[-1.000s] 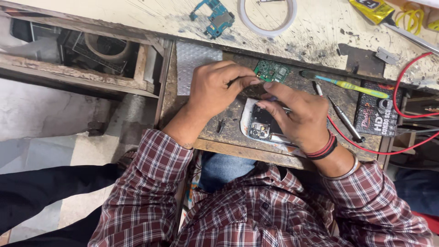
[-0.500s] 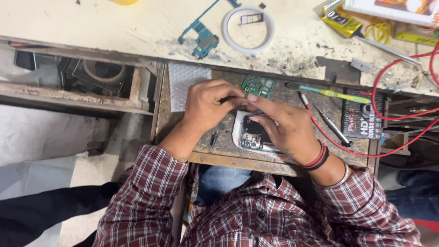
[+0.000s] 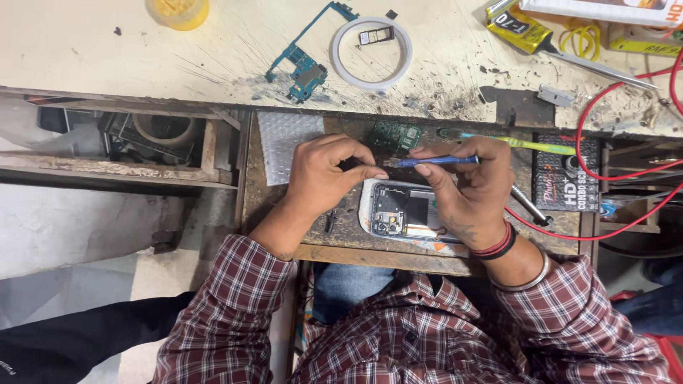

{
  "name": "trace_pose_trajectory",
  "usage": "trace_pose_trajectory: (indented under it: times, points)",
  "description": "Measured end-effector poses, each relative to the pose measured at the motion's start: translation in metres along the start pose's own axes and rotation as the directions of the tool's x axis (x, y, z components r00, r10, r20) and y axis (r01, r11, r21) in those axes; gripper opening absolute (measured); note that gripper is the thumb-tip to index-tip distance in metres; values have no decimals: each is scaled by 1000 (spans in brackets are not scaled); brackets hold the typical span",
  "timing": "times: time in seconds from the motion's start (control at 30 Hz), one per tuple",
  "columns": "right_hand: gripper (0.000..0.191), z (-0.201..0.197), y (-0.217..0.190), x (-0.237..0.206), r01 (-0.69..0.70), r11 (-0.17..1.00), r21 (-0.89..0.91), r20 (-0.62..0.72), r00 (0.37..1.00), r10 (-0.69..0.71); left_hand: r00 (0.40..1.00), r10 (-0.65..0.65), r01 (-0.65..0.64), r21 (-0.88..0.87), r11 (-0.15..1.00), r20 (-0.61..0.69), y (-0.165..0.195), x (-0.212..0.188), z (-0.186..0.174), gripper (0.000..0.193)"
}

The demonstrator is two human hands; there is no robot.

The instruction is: The person reassembles a smartphone by connecting internal ribbon cables, placing the battery, and fitting the metal frame and back cover. They use a screwdriver to secure screws and a prying tool to align components.

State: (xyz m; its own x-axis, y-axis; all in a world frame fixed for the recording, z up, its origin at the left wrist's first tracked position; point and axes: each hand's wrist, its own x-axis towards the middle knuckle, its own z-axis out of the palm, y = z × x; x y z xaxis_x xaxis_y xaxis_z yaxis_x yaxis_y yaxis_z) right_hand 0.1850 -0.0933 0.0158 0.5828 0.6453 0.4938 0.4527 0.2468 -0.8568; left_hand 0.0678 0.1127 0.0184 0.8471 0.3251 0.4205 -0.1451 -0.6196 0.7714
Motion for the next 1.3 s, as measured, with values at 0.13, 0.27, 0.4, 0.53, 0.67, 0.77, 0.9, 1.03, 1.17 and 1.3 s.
trace_pose_trajectory:
  times: [0.13, 0.27, 0.4, 0.53, 0.67, 0.77, 0.9, 1.03, 1.17, 1.3]
  points:
    - [40, 3, 0, 1, 15, 1000, 6, -2, 1000, -15, 1000, 24, -24, -5, 1000, -13, -1, 0, 1, 26]
    - [40, 4, -1, 1, 19, 999, -47, 11, 1000, -19, 1000, 26, -26, -6, 1000, -12, -2, -1, 2, 26]
    - [40, 5, -3, 3, 26, 999, -46, 16, 1000, -25, 1000, 9, -9, -18, 1000, -2, -3, -2, 2, 26]
    - [40, 5, -4, 5, 80, 987, -139, 20, 997, -78, 1000, 19, -19, -11, 1000, -4, -2, -1, 3, 27]
    - [39, 4, -4, 4, 135, 974, -182, 45, 991, -128, 999, 43, -43, -10, 999, -4, -4, -2, 4, 26]
    - [38, 2, -5, 3, 166, 956, -242, 79, 985, -152, 1000, 27, -27, -23, 999, 7, -5, -4, 6, 25]
    - [38, 1, -5, 1, 174, 949, -264, 105, 983, -151, 1000, 18, -18, -15, 1000, 21, -9, -5, 8, 25]
    - [39, 1, -7, 0, 142, 964, -225, 86, 988, -126, 999, 24, -23, -19, 1000, 47, -12, -6, 10, 35]
    - [41, -5, -14, 2, 107, 982, -155, 54, 994, -100, 996, -19, 21, -27, 999, 83, -15, -8, 11, 49]
    - [46, -18, -25, 3, 42, 978, -204, 30, 999, -36, 991, 36, -41, 40, 998, 126, -18, -7, 14, 51]
